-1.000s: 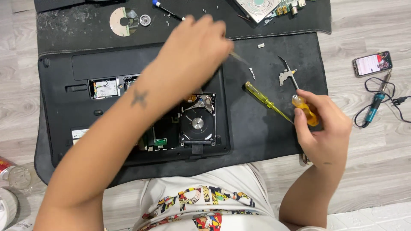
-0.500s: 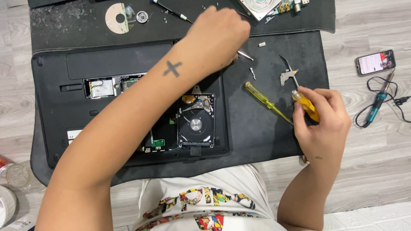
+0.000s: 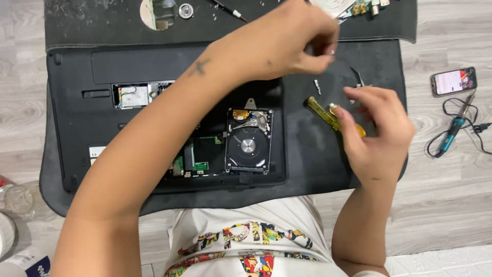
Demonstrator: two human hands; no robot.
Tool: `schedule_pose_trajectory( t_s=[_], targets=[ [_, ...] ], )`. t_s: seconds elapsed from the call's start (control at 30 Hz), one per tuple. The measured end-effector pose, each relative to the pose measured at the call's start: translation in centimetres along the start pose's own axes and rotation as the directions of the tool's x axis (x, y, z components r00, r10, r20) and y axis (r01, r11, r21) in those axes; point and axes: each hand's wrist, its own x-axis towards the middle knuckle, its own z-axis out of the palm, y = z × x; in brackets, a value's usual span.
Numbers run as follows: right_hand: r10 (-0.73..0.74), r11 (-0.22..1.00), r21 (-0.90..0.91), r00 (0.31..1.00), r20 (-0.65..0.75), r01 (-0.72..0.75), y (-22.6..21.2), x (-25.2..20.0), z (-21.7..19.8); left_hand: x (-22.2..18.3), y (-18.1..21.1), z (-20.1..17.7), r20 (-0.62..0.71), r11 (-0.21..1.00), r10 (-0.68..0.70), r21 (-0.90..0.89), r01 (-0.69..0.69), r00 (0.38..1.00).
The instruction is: Disassembling a laptop hard drive and removing internal components using a screwdriver
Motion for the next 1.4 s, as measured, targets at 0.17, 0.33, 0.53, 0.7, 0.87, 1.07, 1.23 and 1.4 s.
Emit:
schedule_pose_trajectory(
  t_s=[0.17, 0.33, 0.53, 0.7, 0.87, 1.07, 1.23, 1.4],
  targets=[
    [0.003, 0.891, 0.443, 0.974, -0.228, 0.101, -2.7, 1.0, 2.7, -3.5, 3.9, -3.0, -0.091, 0.69, -0.193, -0.72, 0.069, 0.977],
    [-0.187, 0.894, 0.331, 0.923, -0.336, 0.302, -3.7, 2.6, 4.7, -7.2, 5.9, -3.7, -0.048, 0.361, -0.339, -0.929, 0.082, 0.94],
    [-0.106, 0.879, 0.427, 0.959, -0.264, 0.214, -4.3, 3.1, 5.6, -9.9, 6.4, -3.0, 0.022, 0.178, -0.515, -0.975, 0.132, 0.857],
    [-0.019, 0.805, 0.567, 0.962, -0.273, 0.177, -4.3, 3.5, 7.1, -10.6, 7.4, -3.0, 0.008, 0.19, -0.56, -0.972, 0.138, 0.828],
    [0.007, 0.753, 0.651, 0.988, -0.153, 0.095, -4.3, 3.0, 6.3, -13.3, 8.6, -3.4, -0.15, 0.795, -0.401, -0.547, 0.262, 0.904],
    [-0.197, 0.902, 0.397, 0.98, 0.02, 0.173, -3.4, 2.4, 6.7, -16.9, 10.7, -1.1, -0.149, 0.911, -0.407, -0.001, 0.412, 0.901],
    [-0.224, 0.895, 0.401, 0.974, 0.026, 0.196, -3.7, 2.6, 7.0, -17.6, 11.2, 0.6, -0.091, 0.867, -0.445, 0.205, 0.454, 0.891],
    [-0.242, 0.905, 0.371, 0.969, 0.043, 0.209, -3.8, 2.6, 7.0, -17.5, 11.3, 0.6, -0.109, 0.862, -0.45, 0.206, 0.463, 0.886]
  ],
)
